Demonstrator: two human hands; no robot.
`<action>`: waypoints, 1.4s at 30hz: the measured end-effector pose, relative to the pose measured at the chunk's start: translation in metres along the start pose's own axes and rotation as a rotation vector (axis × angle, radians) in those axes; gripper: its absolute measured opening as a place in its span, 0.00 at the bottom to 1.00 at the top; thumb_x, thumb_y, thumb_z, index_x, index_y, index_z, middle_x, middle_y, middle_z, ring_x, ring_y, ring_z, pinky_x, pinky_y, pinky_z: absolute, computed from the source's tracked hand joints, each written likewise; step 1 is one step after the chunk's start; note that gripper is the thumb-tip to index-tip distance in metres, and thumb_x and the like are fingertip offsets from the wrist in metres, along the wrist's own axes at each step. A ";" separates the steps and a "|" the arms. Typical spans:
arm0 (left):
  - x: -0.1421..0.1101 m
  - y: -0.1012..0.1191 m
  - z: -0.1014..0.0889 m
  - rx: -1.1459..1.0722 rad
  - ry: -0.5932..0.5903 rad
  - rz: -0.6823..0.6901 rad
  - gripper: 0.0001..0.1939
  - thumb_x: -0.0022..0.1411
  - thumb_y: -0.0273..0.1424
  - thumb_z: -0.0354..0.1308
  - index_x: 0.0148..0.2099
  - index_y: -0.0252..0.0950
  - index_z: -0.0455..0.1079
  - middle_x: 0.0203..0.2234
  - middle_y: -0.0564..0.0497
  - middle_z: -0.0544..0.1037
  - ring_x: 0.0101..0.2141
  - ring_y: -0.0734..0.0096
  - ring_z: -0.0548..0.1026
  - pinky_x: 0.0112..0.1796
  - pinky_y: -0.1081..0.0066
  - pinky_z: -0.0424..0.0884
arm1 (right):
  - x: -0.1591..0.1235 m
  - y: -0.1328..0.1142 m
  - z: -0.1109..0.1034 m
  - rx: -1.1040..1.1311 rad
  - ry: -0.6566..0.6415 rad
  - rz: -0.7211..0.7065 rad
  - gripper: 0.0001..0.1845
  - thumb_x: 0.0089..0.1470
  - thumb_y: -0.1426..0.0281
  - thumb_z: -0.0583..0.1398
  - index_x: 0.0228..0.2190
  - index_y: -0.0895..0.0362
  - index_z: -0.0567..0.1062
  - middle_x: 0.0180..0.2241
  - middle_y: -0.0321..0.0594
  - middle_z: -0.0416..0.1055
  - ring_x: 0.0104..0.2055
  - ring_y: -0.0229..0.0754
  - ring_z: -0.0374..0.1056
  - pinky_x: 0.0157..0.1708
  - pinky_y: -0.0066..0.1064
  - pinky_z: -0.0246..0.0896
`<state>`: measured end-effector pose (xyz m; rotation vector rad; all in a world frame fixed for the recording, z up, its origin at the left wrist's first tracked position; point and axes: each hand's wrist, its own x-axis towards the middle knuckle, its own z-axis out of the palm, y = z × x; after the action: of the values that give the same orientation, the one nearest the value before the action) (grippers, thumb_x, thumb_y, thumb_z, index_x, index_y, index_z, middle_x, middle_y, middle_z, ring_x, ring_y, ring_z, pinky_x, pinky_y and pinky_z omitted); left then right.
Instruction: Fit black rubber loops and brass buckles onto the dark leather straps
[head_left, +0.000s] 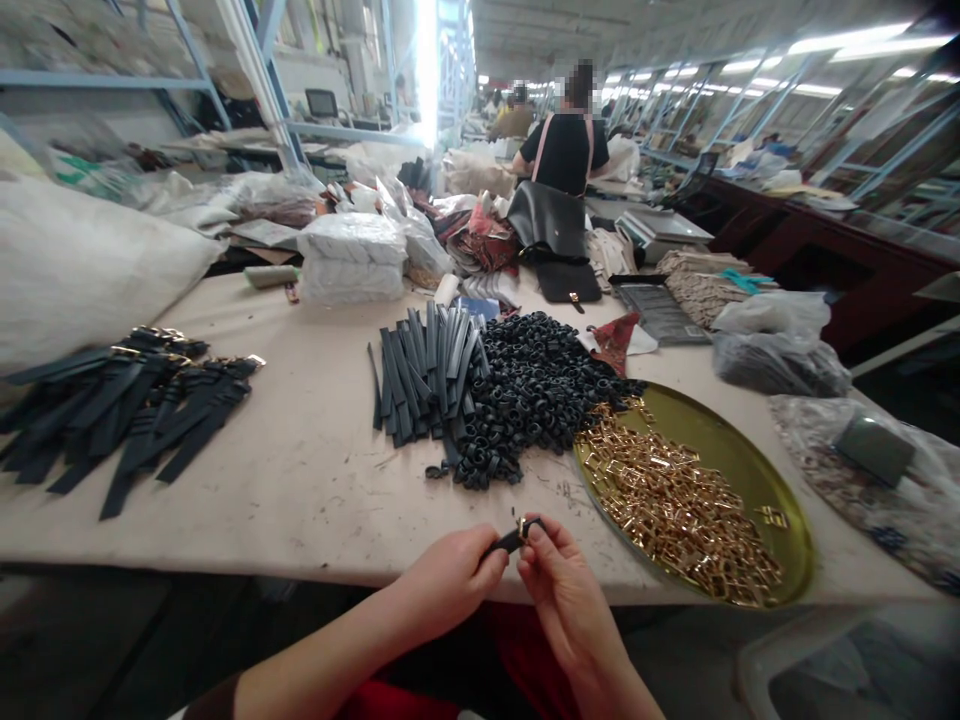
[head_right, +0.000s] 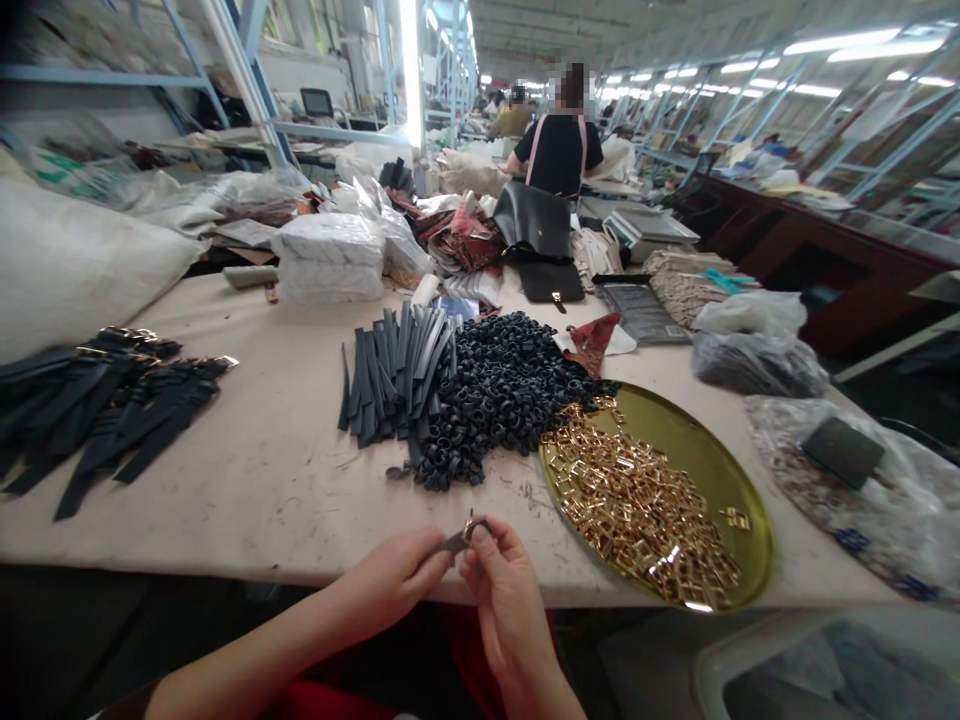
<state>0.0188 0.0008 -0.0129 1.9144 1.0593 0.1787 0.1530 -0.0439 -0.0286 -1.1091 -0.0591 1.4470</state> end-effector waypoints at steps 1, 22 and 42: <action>-0.001 0.000 0.001 -0.009 0.002 -0.010 0.14 0.61 0.37 0.41 0.30 0.35 0.62 0.23 0.52 0.68 0.25 0.71 0.64 0.25 0.74 0.54 | 0.001 -0.001 -0.001 -0.004 0.017 -0.013 0.15 0.35 0.71 0.67 0.29 0.54 0.71 0.26 0.29 0.69 0.21 0.26 0.62 0.21 0.18 0.63; -0.003 -0.014 -0.001 -0.710 -0.197 -0.167 0.16 0.52 0.43 0.51 0.29 0.33 0.61 0.21 0.56 0.65 0.14 0.84 0.58 0.15 0.79 0.51 | -0.011 0.015 -0.010 -0.828 -0.141 -0.384 0.11 0.51 0.61 0.54 0.30 0.56 0.69 0.26 0.37 0.67 0.29 0.38 0.62 0.32 0.31 0.59; -0.009 -0.012 -0.007 -0.379 -0.007 -0.168 0.14 0.52 0.41 0.52 0.34 0.34 0.63 0.16 0.60 0.63 0.18 0.77 0.62 0.20 0.77 0.55 | -0.010 -0.006 -0.009 -0.928 -0.415 -0.390 0.16 0.50 0.57 0.53 0.28 0.56 0.70 0.22 0.35 0.65 0.26 0.36 0.60 0.27 0.27 0.55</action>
<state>0.0023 0.0014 -0.0158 1.4801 1.0892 0.2573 0.1606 -0.0554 -0.0239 -1.3840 -1.2735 1.2688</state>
